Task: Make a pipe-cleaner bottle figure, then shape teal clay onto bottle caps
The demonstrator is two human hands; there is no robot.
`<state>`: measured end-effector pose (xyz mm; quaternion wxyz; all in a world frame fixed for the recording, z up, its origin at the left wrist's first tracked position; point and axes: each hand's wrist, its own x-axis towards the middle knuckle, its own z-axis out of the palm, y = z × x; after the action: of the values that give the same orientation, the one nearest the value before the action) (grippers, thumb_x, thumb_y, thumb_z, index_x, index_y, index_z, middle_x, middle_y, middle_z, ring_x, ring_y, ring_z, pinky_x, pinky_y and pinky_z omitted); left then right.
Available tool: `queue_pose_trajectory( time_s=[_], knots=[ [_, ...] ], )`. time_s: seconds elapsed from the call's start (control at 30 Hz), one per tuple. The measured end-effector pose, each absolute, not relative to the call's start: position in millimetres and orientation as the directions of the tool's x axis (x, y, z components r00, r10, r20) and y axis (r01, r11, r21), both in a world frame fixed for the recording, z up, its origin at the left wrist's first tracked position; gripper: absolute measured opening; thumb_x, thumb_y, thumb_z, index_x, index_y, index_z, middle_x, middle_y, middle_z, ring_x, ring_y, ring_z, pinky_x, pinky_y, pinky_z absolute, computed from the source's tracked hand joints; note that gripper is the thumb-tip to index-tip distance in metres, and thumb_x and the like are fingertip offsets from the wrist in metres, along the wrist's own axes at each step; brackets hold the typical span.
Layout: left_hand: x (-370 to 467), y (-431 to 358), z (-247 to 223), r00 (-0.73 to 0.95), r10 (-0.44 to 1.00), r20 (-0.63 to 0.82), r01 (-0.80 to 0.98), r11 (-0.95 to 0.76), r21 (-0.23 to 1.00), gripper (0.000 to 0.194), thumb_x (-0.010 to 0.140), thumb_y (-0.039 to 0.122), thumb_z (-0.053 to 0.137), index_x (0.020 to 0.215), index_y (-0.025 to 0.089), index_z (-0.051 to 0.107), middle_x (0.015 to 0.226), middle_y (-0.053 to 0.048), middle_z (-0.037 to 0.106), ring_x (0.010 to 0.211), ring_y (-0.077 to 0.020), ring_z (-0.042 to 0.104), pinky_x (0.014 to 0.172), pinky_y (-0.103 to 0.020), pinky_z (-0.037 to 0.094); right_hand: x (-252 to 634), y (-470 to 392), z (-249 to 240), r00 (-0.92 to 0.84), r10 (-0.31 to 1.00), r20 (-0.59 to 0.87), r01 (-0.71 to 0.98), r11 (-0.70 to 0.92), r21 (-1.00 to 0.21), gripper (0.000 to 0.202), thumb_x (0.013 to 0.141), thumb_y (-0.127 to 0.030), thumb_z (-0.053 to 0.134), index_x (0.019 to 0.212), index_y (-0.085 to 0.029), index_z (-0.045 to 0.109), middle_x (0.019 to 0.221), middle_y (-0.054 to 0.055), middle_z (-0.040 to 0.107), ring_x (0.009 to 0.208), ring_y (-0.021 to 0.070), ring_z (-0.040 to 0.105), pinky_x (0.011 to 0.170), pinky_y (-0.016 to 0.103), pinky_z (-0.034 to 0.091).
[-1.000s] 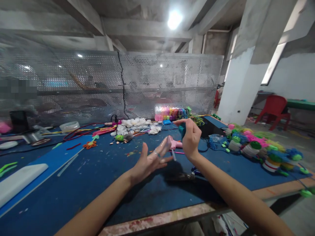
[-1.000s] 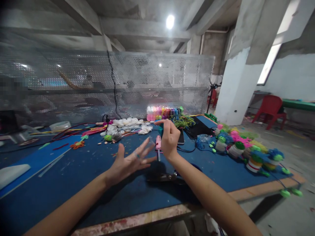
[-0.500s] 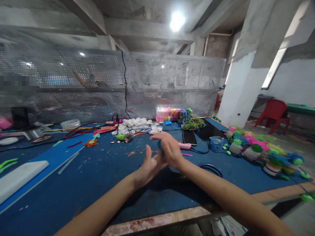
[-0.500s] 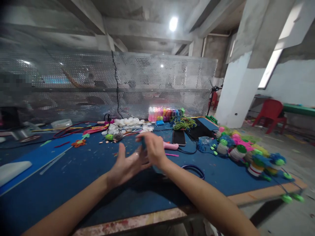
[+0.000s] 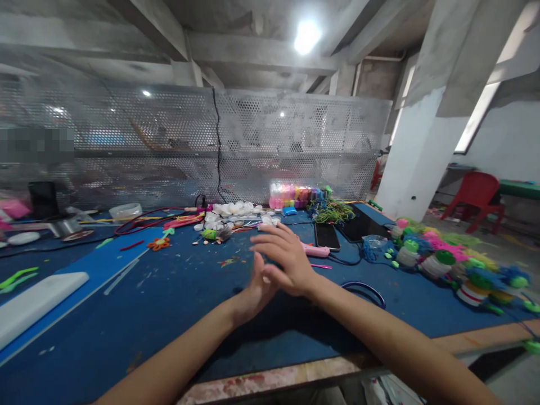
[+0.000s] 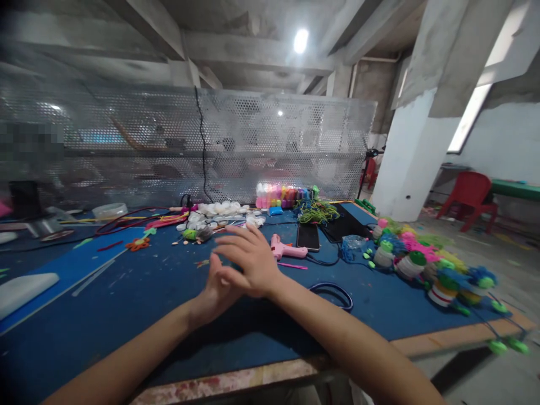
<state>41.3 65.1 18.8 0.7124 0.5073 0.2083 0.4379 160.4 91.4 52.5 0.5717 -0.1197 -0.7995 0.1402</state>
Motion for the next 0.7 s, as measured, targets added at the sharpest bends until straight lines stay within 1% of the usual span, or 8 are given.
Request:
queue_pose_trajectory(
  time_s=[0.07, 0.13, 0.2, 0.27, 0.37, 0.53, 0.63, 0.7],
  knots=[
    [31.2, 71.5, 32.4, 0.547, 0.823, 0.149, -0.441, 0.133, 0.887, 0.089, 0.067, 0.086, 0.025, 0.118, 0.024, 0.063, 0.134, -0.006, 0.056, 0.138, -0.0294, 0.029, 0.113, -0.047, 0.016, 172.5, 98.9, 64.2, -0.164, 0.458, 0.874, -0.156, 0.862, -0.482, 0.037, 0.087, -0.053, 0.046, 0.081, -0.024, 0.069, 0.079, 0.002, 0.071, 0.086, 0.0189, 0.066, 0.095, 0.038, 0.042],
    [19.4, 78.1, 45.6, 0.572, 0.805, 0.157, -0.509, 0.199, 0.838, 0.097, 0.068, 0.087, 0.015, 0.126, 0.022, 0.058, 0.133, -0.01, 0.056, 0.132, -0.0344, 0.038, 0.109, -0.054, 0.02, 189.2, 106.5, 76.4, 0.033, 0.578, 0.815, -0.267, 0.791, -0.55, 0.047, 0.093, -0.052, 0.034, 0.071, -0.023, 0.063, 0.06, -0.001, 0.063, 0.06, 0.0129, 0.062, 0.069, 0.03, 0.05],
    [9.6, 83.4, 53.1, 0.548, 0.811, 0.207, -0.622, 0.23, 0.748, 0.09, 0.075, 0.081, 0.013, 0.127, 0.022, 0.056, 0.13, -0.012, 0.059, 0.124, -0.0341, 0.048, 0.105, -0.056, 0.025, 205.8, 112.9, 86.5, 0.132, 0.748, 0.65, -0.455, 0.629, -0.631, 0.055, 0.092, -0.057, 0.029, 0.058, -0.021, 0.053, 0.042, -0.005, 0.047, 0.037, 0.0095, 0.045, 0.042, 0.022, 0.04],
    [4.5, 86.5, 54.1, 0.502, 0.828, 0.251, -0.705, 0.223, 0.673, 0.083, 0.081, 0.075, 0.014, 0.127, 0.021, 0.057, 0.126, -0.011, 0.062, 0.119, -0.0322, 0.053, 0.103, -0.054, 0.03, 217.4, 117.7, 92.9, 0.082, 0.906, 0.415, -0.651, 0.364, -0.666, 0.061, 0.09, -0.061, 0.032, 0.046, -0.02, 0.042, 0.031, -0.007, 0.031, 0.026, 0.0074, 0.025, 0.03, 0.019, 0.022],
    [4.0, 87.4, 50.2, 0.503, 0.817, 0.283, -0.729, 0.225, 0.647, 0.083, 0.082, 0.074, 0.016, 0.125, 0.018, 0.058, 0.124, -0.013, 0.063, 0.115, -0.0328, 0.057, 0.099, -0.052, 0.034, 222.4, 122.5, 94.3, -0.016, 0.979, 0.203, -0.744, 0.124, -0.657, 0.066, 0.09, -0.061, 0.031, 0.038, -0.02, 0.032, 0.027, -0.006, 0.025, 0.024, 0.0074, 0.018, 0.028, 0.02, 0.013],
    [3.7, 86.1, 49.4, 0.55, 0.775, 0.312, -0.708, 0.235, 0.666, 0.083, 0.082, 0.074, 0.014, 0.127, 0.019, 0.057, 0.124, -0.013, 0.063, 0.113, -0.0325, 0.058, 0.098, -0.051, 0.036, 219.0, 131.8, 86.5, -0.019, 0.996, 0.084, -0.745, 0.042, -0.665, 0.065, 0.087, -0.065, 0.033, 0.041, -0.02, 0.028, 0.028, -0.007, 0.023, 0.025, 0.0072, 0.017, 0.028, 0.02, 0.015],
    [2.0, 88.1, 51.3, 0.515, 0.815, 0.266, -0.669, 0.189, 0.718, 0.078, 0.081, 0.074, 0.021, 0.131, 0.023, 0.053, 0.135, -0.013, 0.054, 0.118, -0.0331, 0.054, 0.099, -0.052, 0.035, 222.1, 137.1, 83.2, -0.13, 0.987, 0.091, -0.754, -0.039, -0.656, 0.06, 0.083, -0.07, 0.034, 0.05, -0.021, 0.041, 0.036, -0.005, 0.039, 0.03, 0.0094, 0.035, 0.033, 0.022, 0.031],
    [0.6, 91.5, 50.2, 0.45, 0.878, 0.164, -0.56, 0.134, 0.818, 0.069, 0.083, 0.07, 0.028, 0.135, 0.028, 0.047, 0.15, -0.009, 0.035, 0.129, -0.0332, 0.042, 0.102, -0.054, 0.032, 223.1, 139.0, 81.5, -0.262, 0.955, 0.137, -0.741, -0.109, -0.663, 0.048, 0.08, -0.064, 0.047, 0.06, -0.02, 0.05, 0.049, -0.001, 0.055, 0.044, 0.0135, 0.053, 0.043, 0.027, 0.044]
  ],
)
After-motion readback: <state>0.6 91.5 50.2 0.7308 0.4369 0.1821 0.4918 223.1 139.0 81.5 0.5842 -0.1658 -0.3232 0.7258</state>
